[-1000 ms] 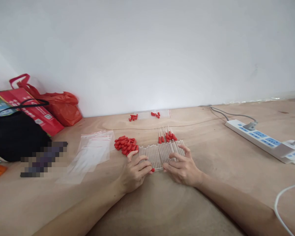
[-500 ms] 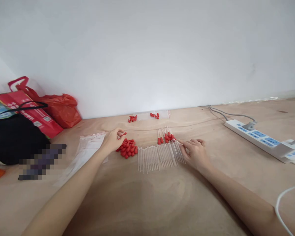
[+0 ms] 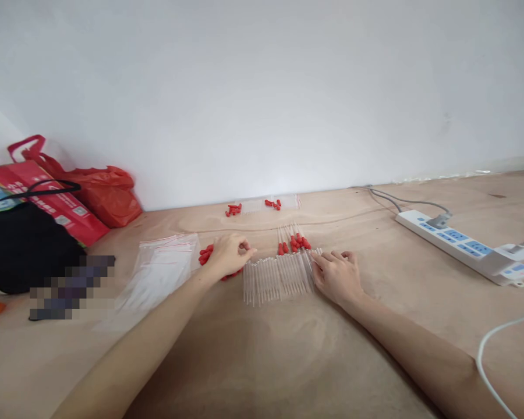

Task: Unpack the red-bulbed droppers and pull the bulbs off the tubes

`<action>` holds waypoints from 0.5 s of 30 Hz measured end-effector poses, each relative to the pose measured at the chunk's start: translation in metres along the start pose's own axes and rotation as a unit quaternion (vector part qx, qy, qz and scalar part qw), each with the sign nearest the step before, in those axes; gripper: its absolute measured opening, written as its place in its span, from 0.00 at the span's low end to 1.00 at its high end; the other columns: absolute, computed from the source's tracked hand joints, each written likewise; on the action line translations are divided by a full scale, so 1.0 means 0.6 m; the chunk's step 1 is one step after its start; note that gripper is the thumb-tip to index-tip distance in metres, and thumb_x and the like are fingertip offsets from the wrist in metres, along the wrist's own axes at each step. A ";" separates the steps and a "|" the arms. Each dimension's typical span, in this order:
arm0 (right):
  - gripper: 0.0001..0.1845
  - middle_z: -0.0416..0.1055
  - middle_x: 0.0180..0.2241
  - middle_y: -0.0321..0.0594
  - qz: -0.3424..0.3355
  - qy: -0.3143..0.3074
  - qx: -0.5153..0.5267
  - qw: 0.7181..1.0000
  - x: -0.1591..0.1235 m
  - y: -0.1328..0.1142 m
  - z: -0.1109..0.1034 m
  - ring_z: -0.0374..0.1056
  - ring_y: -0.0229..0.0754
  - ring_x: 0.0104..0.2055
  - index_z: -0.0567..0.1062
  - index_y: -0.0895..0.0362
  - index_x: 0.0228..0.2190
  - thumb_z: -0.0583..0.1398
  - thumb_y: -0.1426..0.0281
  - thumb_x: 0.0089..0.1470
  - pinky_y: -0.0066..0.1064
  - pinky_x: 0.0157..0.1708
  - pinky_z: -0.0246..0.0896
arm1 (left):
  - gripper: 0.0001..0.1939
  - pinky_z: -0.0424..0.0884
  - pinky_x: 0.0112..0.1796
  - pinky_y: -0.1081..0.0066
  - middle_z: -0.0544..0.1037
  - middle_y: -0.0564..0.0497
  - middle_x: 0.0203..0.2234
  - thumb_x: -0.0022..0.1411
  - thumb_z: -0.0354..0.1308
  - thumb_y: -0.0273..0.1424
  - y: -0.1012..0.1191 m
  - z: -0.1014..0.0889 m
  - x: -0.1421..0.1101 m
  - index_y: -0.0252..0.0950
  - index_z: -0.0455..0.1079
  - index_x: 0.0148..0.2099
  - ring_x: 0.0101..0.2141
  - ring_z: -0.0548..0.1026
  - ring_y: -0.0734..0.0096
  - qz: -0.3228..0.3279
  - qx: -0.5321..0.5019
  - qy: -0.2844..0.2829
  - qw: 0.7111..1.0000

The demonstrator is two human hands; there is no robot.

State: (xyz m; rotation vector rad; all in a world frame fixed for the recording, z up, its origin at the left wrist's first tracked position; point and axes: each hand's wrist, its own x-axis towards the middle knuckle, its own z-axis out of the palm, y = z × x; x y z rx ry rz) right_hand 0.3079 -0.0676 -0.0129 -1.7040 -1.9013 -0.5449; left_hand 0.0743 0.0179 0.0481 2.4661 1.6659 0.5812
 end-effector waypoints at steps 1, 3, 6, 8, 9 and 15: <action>0.11 0.72 0.22 0.38 0.001 -0.003 0.002 1.000 -0.001 -0.001 0.001 0.63 0.38 0.27 0.73 0.55 0.30 0.50 0.72 0.51 0.34 0.35 0.40 | 0.11 0.60 0.39 0.60 0.74 0.50 0.29 0.48 0.56 0.40 0.012 0.010 0.002 0.38 0.69 0.25 0.34 0.70 0.62 0.012 0.012 -0.011 1.000; 0.11 0.71 0.23 0.38 -0.001 -0.010 0.009 1.000 -0.002 -0.002 0.001 0.64 0.38 0.27 0.73 0.55 0.31 0.51 0.72 0.51 0.34 0.34 0.40 | 0.13 0.58 0.40 0.55 0.73 0.49 0.29 0.48 0.55 0.43 0.036 0.028 0.008 0.38 0.70 0.25 0.36 0.70 0.59 0.028 0.038 -0.036 0.998; 0.12 0.71 0.24 0.38 -0.006 -0.016 0.017 1.000 -0.002 -0.003 -0.001 0.64 0.38 0.28 0.73 0.55 0.33 0.51 0.70 0.51 0.34 0.34 0.40 | 0.18 0.57 0.40 0.54 0.73 0.48 0.29 0.46 0.55 0.49 0.064 0.049 0.022 0.38 0.71 0.24 0.38 0.69 0.56 0.009 0.036 -0.065 0.997; 0.12 0.72 0.25 0.39 -0.007 -0.015 0.017 1.000 -0.001 -0.003 -0.003 0.65 0.39 0.29 0.73 0.55 0.34 0.51 0.68 0.52 0.35 0.35 0.41 | 0.19 0.57 0.40 0.55 0.74 0.48 0.28 0.46 0.55 0.49 0.077 0.058 0.031 0.39 0.71 0.23 0.38 0.69 0.55 -0.011 0.027 -0.085 0.996; 0.12 0.72 0.26 0.39 -0.006 -0.014 0.017 1.000 -0.001 -0.003 -0.004 0.65 0.40 0.30 0.73 0.55 0.34 0.51 0.67 0.52 0.35 0.36 0.41 | 0.18 0.56 0.40 0.55 0.75 0.48 0.27 0.46 0.55 0.49 0.080 0.061 0.035 0.39 0.71 0.23 0.37 0.70 0.55 -0.020 0.024 -0.093 0.995; 0.13 0.72 0.25 0.39 0.033 0.000 0.043 0.999 0.005 0.005 -0.004 0.65 0.39 0.30 0.74 0.55 0.32 0.50 0.66 0.53 0.35 0.37 0.42 | 0.15 0.56 0.41 0.55 0.74 0.50 0.19 0.47 0.55 0.43 0.089 0.073 0.046 0.40 0.70 0.18 0.32 0.71 0.58 -0.059 0.019 -0.111 0.992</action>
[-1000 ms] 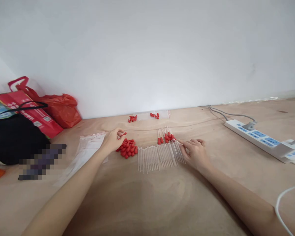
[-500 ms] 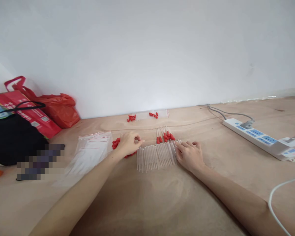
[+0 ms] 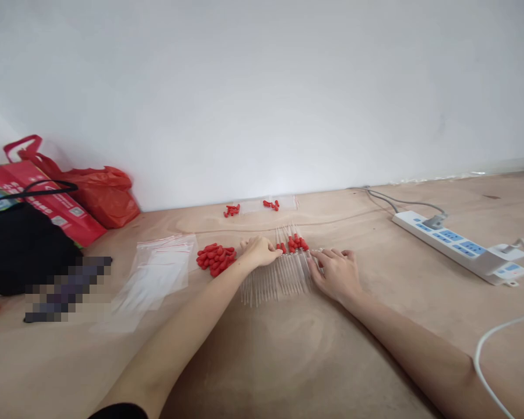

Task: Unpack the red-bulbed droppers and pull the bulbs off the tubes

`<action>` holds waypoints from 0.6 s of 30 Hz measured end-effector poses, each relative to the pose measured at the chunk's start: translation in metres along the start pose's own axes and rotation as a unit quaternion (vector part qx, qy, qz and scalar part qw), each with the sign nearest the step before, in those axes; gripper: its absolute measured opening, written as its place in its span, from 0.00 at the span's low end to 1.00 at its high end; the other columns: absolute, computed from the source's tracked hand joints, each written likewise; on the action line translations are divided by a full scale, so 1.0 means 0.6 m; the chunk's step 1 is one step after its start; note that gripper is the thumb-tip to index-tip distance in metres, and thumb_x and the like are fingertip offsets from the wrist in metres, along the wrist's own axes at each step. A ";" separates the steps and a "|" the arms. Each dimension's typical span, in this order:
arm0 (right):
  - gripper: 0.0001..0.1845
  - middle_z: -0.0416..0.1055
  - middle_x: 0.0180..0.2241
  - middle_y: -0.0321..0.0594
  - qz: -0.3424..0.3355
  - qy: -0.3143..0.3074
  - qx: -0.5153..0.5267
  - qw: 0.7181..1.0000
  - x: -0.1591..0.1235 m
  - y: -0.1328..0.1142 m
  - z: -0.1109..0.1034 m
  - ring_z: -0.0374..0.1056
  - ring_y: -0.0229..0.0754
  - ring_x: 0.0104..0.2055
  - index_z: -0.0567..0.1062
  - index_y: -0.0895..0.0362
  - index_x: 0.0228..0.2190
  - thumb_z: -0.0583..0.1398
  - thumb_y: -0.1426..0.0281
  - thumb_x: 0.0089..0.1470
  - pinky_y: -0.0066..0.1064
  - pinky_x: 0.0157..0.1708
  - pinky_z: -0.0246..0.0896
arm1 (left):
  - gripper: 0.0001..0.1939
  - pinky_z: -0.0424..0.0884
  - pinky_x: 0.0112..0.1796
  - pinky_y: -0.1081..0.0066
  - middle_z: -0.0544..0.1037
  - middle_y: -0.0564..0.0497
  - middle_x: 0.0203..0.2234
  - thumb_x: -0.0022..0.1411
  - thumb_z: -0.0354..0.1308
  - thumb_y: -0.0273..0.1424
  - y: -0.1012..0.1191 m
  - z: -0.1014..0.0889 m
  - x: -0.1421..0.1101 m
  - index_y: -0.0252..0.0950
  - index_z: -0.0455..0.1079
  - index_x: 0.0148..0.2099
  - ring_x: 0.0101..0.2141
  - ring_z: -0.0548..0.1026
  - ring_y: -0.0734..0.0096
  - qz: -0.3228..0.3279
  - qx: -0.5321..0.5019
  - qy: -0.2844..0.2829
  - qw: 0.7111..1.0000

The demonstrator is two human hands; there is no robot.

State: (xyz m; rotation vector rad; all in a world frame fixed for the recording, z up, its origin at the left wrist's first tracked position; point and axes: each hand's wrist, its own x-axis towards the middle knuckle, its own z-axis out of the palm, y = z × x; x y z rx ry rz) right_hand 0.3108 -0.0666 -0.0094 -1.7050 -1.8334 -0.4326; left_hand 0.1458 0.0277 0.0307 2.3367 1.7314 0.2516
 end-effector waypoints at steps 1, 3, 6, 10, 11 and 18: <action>0.13 0.72 0.24 0.38 0.012 0.006 0.010 1.000 0.002 0.003 0.000 0.64 0.39 0.30 0.74 0.55 0.31 0.50 0.67 0.53 0.35 0.37 0.42 | 0.15 0.57 0.40 0.55 0.74 0.50 0.19 0.47 0.55 0.42 0.001 0.000 0.001 0.39 0.70 0.17 0.31 0.71 0.58 -0.007 0.000 0.002 1.000; 0.14 0.72 0.24 0.38 0.046 0.017 0.037 0.998 0.005 0.012 0.003 0.64 0.39 0.30 0.74 0.54 0.29 0.49 0.67 0.53 0.34 0.36 0.43 | 0.15 0.57 0.39 0.55 0.74 0.49 0.19 0.48 0.54 0.41 0.000 -0.002 0.001 0.39 0.70 0.17 0.32 0.71 0.57 -0.023 0.000 0.015 1.000; 0.16 0.71 0.27 0.38 0.124 0.034 0.078 0.989 0.009 0.031 0.011 0.64 0.42 0.33 0.74 0.53 0.29 0.48 0.64 0.54 0.34 0.34 0.46 | 0.13 0.57 0.39 0.55 0.75 0.48 0.24 0.49 0.52 0.40 -0.011 -0.014 -0.008 0.39 0.72 0.21 0.36 0.69 0.54 -0.036 0.000 0.049 0.998; 0.17 0.70 0.32 0.43 0.227 0.026 0.110 0.967 0.012 0.058 0.029 0.65 0.44 0.32 0.72 0.56 0.33 0.48 0.61 0.53 0.34 0.31 0.49 | 0.10 0.55 0.40 0.56 0.73 0.47 0.32 0.50 0.53 0.37 -0.046 -0.030 -0.046 0.37 0.70 0.24 0.40 0.67 0.56 0.008 0.016 0.176 0.984; 0.18 0.69 0.33 0.45 0.240 0.017 0.114 0.964 0.012 0.061 0.033 0.65 0.44 0.32 0.72 0.56 0.34 0.48 0.60 0.53 0.35 0.30 0.50 | 0.10 0.55 0.39 0.57 0.72 0.47 0.32 0.50 0.53 0.36 -0.057 -0.031 -0.059 0.37 0.70 0.25 0.39 0.67 0.58 0.030 0.023 0.216 0.976; 0.19 0.64 0.43 0.45 0.263 -0.084 0.136 0.951 0.013 0.041 0.029 0.66 0.42 0.35 0.68 0.56 0.40 0.45 0.59 0.54 0.39 0.40 0.52 | 0.07 0.53 0.38 0.61 0.72 0.51 0.26 0.50 0.54 0.32 -0.108 -0.010 -0.148 0.37 0.68 0.23 0.32 0.69 0.67 0.176 0.039 0.335 0.925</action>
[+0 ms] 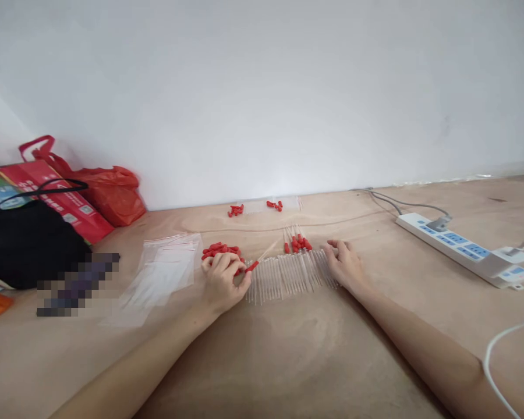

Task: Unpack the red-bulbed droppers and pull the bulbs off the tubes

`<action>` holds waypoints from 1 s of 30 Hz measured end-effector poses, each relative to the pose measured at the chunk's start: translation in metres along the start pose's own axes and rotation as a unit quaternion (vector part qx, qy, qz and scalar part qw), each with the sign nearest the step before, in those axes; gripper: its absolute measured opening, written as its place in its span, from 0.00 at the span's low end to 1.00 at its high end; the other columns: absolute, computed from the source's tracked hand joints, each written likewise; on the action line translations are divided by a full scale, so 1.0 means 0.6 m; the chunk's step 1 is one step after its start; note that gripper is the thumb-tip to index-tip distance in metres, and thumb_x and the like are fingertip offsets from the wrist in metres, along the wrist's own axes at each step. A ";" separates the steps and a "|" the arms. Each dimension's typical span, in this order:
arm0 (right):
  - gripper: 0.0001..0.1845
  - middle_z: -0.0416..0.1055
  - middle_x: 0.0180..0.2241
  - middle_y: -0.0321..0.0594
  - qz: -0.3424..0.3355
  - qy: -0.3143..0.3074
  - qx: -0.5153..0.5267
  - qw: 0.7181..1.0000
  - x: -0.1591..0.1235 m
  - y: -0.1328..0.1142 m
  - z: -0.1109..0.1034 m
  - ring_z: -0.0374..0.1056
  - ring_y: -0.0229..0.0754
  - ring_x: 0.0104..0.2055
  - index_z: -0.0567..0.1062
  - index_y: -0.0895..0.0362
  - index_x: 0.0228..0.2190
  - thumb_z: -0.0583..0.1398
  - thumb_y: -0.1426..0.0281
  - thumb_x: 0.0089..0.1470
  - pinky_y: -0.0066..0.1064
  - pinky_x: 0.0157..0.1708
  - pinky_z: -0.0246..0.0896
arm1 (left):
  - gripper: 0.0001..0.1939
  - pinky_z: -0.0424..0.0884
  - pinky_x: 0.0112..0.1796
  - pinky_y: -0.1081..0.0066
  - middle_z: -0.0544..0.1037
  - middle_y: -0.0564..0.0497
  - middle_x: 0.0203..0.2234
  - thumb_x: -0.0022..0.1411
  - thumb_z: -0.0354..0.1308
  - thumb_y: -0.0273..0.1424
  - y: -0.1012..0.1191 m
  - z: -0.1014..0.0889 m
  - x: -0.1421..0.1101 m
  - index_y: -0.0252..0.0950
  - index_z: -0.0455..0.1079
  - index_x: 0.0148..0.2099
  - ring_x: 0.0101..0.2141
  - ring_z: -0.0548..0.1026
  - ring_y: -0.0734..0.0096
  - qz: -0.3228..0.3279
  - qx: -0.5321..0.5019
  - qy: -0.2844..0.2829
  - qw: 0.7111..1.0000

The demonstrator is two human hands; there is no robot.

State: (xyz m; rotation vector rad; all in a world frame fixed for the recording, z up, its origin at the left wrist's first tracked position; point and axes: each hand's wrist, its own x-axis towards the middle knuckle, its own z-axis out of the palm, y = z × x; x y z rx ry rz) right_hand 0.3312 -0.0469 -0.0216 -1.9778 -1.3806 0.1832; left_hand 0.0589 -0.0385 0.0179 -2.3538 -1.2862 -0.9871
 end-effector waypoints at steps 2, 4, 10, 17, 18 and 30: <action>0.19 0.64 0.43 0.45 -0.004 -0.014 -0.005 1.000 -0.004 -0.006 -0.001 0.66 0.43 0.37 0.67 0.56 0.40 0.45 0.60 0.54 0.40 0.41 0.51 | 0.06 0.52 0.37 0.61 0.72 0.51 0.26 0.50 0.54 0.31 0.002 -0.002 -0.012 0.37 0.68 0.24 0.31 0.69 0.67 0.015 -0.008 0.003 1.000; 0.19 0.64 0.43 0.45 -0.012 -0.012 -0.001 1.000 -0.005 -0.007 0.000 0.66 0.43 0.37 0.67 0.56 0.40 0.45 0.60 0.54 0.42 0.41 0.51 | 0.05 0.53 0.37 0.62 0.72 0.52 0.26 0.50 0.55 0.31 0.004 -0.003 -0.017 0.37 0.68 0.24 0.31 0.69 0.68 0.021 -0.015 0.011 1.000; 0.19 0.66 0.38 0.45 -0.068 0.048 0.069 0.994 -0.001 -0.002 0.000 0.65 0.40 0.31 0.68 0.57 0.36 0.45 0.59 0.54 0.38 0.37 0.55 | 0.06 0.53 0.36 0.62 0.72 0.52 0.24 0.50 0.55 0.31 0.010 -0.002 -0.014 0.37 0.68 0.23 0.29 0.69 0.69 0.050 -0.012 0.061 0.997; 0.15 0.67 0.38 0.43 -0.366 0.086 0.080 0.923 -0.036 -0.034 -0.021 0.62 0.42 0.41 0.70 0.55 0.39 0.48 0.64 0.56 0.37 0.42 0.51 | 0.05 0.54 0.37 0.63 0.73 0.53 0.22 0.49 0.56 0.30 0.020 -0.003 -0.016 0.37 0.67 0.23 0.28 0.69 0.69 0.116 -0.003 0.092 0.989; 0.14 0.68 0.38 0.42 -0.414 0.083 0.048 0.905 -0.044 -0.042 -0.021 0.62 0.42 0.41 0.70 0.53 0.39 0.50 0.64 0.55 0.39 0.44 0.49 | 0.05 0.54 0.37 0.63 0.73 0.53 0.22 0.49 0.56 0.30 0.023 -0.004 -0.017 0.37 0.67 0.23 0.28 0.69 0.70 0.126 -0.004 0.096 0.987; 0.07 0.66 0.18 0.30 -0.556 0.111 0.031 0.823 -0.075 -0.073 -0.001 0.59 0.32 0.27 0.72 0.55 0.30 0.54 0.70 0.53 0.41 0.48 0.41 | 0.08 0.53 0.46 0.58 0.76 0.50 0.33 0.57 0.51 0.34 0.032 0.003 -0.025 0.39 0.69 0.37 0.39 0.71 0.65 0.178 -0.091 0.046 0.979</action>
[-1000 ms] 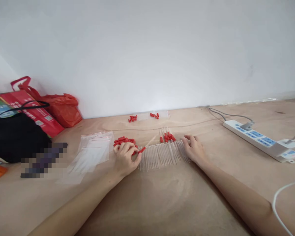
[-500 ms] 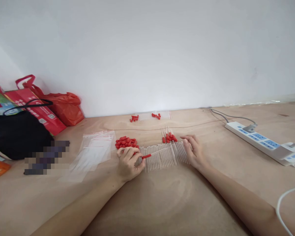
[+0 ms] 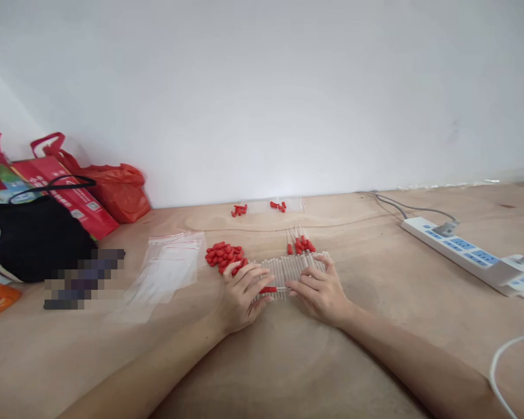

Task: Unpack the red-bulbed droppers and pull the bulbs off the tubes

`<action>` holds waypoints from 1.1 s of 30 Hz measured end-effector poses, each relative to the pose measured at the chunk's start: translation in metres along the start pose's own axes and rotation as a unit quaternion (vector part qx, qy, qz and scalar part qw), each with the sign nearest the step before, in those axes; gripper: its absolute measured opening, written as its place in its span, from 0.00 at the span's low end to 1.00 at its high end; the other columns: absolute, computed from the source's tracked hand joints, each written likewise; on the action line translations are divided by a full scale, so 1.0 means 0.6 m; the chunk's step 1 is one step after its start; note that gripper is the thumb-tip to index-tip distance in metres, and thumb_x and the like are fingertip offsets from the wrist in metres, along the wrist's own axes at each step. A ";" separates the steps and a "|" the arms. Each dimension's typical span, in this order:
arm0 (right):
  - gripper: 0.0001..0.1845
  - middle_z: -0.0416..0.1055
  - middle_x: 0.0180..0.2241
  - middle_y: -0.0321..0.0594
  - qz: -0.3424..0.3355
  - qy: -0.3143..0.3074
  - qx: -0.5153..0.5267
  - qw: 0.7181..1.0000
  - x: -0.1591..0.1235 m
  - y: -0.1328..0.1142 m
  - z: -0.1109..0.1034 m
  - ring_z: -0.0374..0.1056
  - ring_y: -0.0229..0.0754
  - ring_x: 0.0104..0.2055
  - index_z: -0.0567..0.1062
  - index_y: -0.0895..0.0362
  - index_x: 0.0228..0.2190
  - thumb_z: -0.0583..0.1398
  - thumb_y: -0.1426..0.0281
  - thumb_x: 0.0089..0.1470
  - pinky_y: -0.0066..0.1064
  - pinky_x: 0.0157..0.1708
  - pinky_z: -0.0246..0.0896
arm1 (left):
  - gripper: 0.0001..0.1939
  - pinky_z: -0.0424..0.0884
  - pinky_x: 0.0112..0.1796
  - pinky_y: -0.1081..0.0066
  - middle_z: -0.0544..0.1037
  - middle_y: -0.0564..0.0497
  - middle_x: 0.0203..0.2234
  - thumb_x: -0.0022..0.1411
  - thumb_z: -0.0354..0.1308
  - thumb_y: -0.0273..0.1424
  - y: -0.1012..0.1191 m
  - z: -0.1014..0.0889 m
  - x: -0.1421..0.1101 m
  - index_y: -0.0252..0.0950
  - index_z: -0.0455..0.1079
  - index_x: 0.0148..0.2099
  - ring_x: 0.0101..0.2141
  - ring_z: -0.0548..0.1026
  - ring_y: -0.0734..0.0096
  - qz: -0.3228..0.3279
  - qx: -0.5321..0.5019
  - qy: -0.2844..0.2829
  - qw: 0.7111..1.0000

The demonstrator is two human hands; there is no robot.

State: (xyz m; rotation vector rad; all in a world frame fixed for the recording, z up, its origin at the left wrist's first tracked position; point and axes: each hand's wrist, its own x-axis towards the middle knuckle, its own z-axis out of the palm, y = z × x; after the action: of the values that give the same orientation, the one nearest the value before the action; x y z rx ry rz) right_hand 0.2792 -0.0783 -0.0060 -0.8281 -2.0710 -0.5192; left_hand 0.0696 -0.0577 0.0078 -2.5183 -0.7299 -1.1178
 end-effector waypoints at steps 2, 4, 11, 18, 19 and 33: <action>0.08 0.65 0.17 0.30 -0.004 -0.003 0.005 1.000 -0.002 -0.004 -0.002 0.58 0.32 0.26 0.72 0.56 0.28 0.53 0.70 0.54 0.40 0.48 0.42 | 0.07 0.50 0.49 0.58 0.77 0.53 0.30 0.59 0.49 0.32 -0.002 0.003 -0.004 0.40 0.69 0.34 0.40 0.71 0.68 0.015 -0.017 -0.014 1.000; 0.09 0.64 0.16 0.29 -0.014 -0.011 0.007 1.000 -0.003 -0.006 -0.004 0.58 0.32 0.26 0.71 0.56 0.26 0.53 0.71 0.54 0.40 0.48 0.41 | 0.08 0.48 0.50 0.57 0.76 0.56 0.26 0.59 0.49 0.30 -0.003 0.003 -0.007 0.39 0.68 0.31 0.38 0.71 0.70 0.030 -0.024 -0.023 0.999; 0.10 0.61 0.14 0.28 -0.039 -0.016 0.007 0.999 -0.004 -0.007 -0.013 0.57 0.31 0.25 0.70 0.56 0.26 0.52 0.70 0.55 0.40 0.48 0.39 | 0.08 0.45 0.52 0.54 0.76 0.58 0.25 0.58 0.49 0.26 0.001 -0.009 -0.010 0.38 0.67 0.29 0.37 0.72 0.71 0.062 -0.033 -0.034 0.997; 0.11 0.61 0.14 0.27 -0.027 -0.032 0.007 0.999 0.000 -0.011 -0.019 0.58 0.31 0.25 0.70 0.54 0.25 0.51 0.69 0.55 0.39 0.49 0.38 | 0.09 0.45 0.53 0.54 0.76 0.57 0.24 0.58 0.48 0.25 0.004 -0.018 -0.011 0.39 0.68 0.29 0.36 0.73 0.71 0.051 -0.030 -0.049 0.997; 0.11 0.61 0.14 0.27 -0.026 -0.037 0.005 0.999 0.000 -0.012 -0.018 0.58 0.31 0.25 0.70 0.54 0.25 0.51 0.69 0.55 0.38 0.48 0.38 | 0.09 0.45 0.53 0.54 0.76 0.57 0.24 0.58 0.48 0.25 0.006 -0.018 -0.011 0.39 0.68 0.29 0.37 0.73 0.70 0.049 -0.028 -0.053 0.997; 0.08 0.66 0.17 0.30 0.083 -0.018 -0.004 0.996 -0.009 0.016 -0.015 0.59 0.33 0.27 0.72 0.54 0.28 0.53 0.70 0.53 0.38 0.45 0.41 | 0.07 0.65 0.35 0.70 0.72 0.51 0.29 0.57 0.51 0.23 -0.052 -0.075 -0.063 0.38 0.67 0.35 0.32 0.70 0.73 -0.054 0.011 -0.021 0.998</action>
State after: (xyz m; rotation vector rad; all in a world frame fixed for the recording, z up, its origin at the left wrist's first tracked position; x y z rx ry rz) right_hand 0.2934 -0.0789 -0.0044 -1.0106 -2.0126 -0.4232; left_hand 0.0032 -0.0644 0.0107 -2.5174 -0.8931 -1.0890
